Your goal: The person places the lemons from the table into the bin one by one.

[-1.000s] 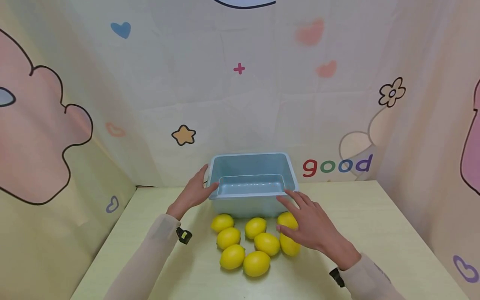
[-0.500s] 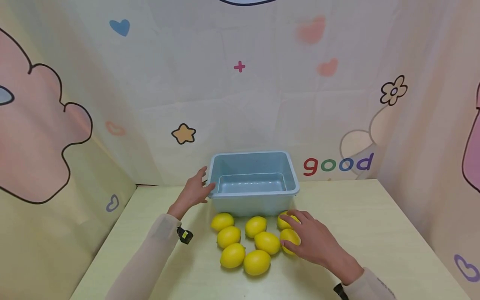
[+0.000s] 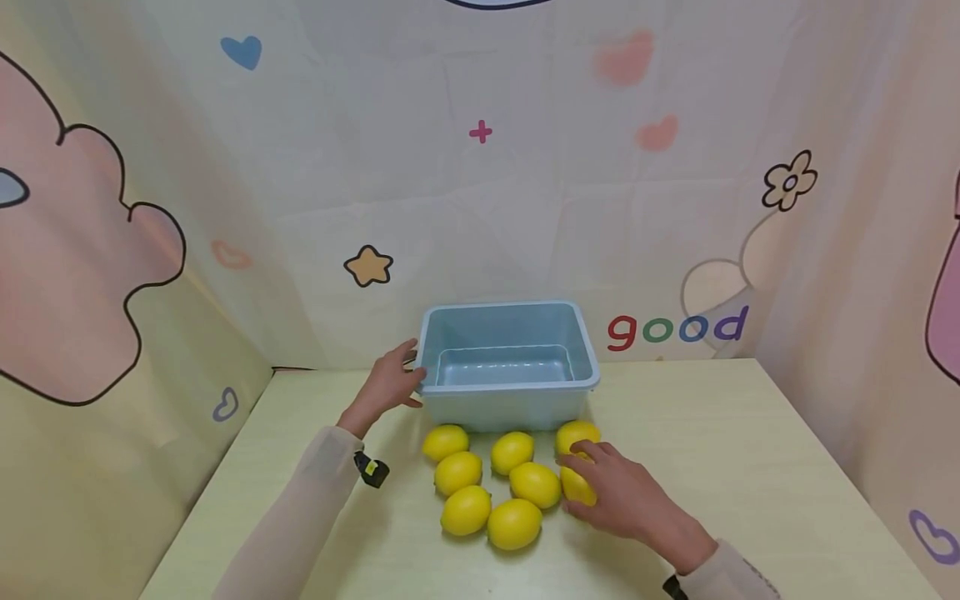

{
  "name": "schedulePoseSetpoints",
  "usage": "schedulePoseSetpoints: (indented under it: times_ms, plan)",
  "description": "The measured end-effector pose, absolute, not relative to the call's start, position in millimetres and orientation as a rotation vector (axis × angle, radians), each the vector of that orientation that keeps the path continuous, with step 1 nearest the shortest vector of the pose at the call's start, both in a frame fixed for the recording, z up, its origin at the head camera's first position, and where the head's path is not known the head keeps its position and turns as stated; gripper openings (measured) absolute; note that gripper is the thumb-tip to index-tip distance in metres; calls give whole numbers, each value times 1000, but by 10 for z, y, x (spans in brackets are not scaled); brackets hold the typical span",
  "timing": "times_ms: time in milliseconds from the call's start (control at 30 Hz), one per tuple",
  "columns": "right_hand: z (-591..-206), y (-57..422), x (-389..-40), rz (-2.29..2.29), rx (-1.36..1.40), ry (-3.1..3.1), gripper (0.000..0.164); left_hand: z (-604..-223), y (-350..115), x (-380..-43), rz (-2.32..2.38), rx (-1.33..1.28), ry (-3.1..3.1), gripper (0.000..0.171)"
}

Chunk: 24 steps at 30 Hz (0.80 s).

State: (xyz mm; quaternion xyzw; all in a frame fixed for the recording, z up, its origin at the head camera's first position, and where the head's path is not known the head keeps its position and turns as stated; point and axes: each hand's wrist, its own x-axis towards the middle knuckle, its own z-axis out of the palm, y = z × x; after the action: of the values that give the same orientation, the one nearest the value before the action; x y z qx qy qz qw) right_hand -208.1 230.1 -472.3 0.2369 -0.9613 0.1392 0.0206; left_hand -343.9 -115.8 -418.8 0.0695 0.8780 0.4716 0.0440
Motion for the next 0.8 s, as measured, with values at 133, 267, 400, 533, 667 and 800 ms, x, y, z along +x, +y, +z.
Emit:
schedulePoseSetpoints:
  times_ms: [133,267,400,533,667,800]
  plan:
    - [-4751,2292,-2079,455,779,-2992,51,-4206,-1160,-3440,1468,231,2664,64]
    - [-4774,2287,-2085,448,817,-2992,48,-4229,-1160,-3450,1495,256,2649,62]
    - [-4801,2285,-2106,435,832,-2979,47,-4247,-1157,-3462,1536,260,2619,58]
    - [-4835,2290,-2132,431,839,-2968,46,-4248,-1153,-3474,1580,237,2572,58]
    - [-4873,2299,-2156,434,837,-2976,49,-4256,-1152,-3500,1597,202,2550,59]
    - [-4905,2308,-2173,456,842,-2991,49,-4258,-1156,-3523,1578,176,2571,57]
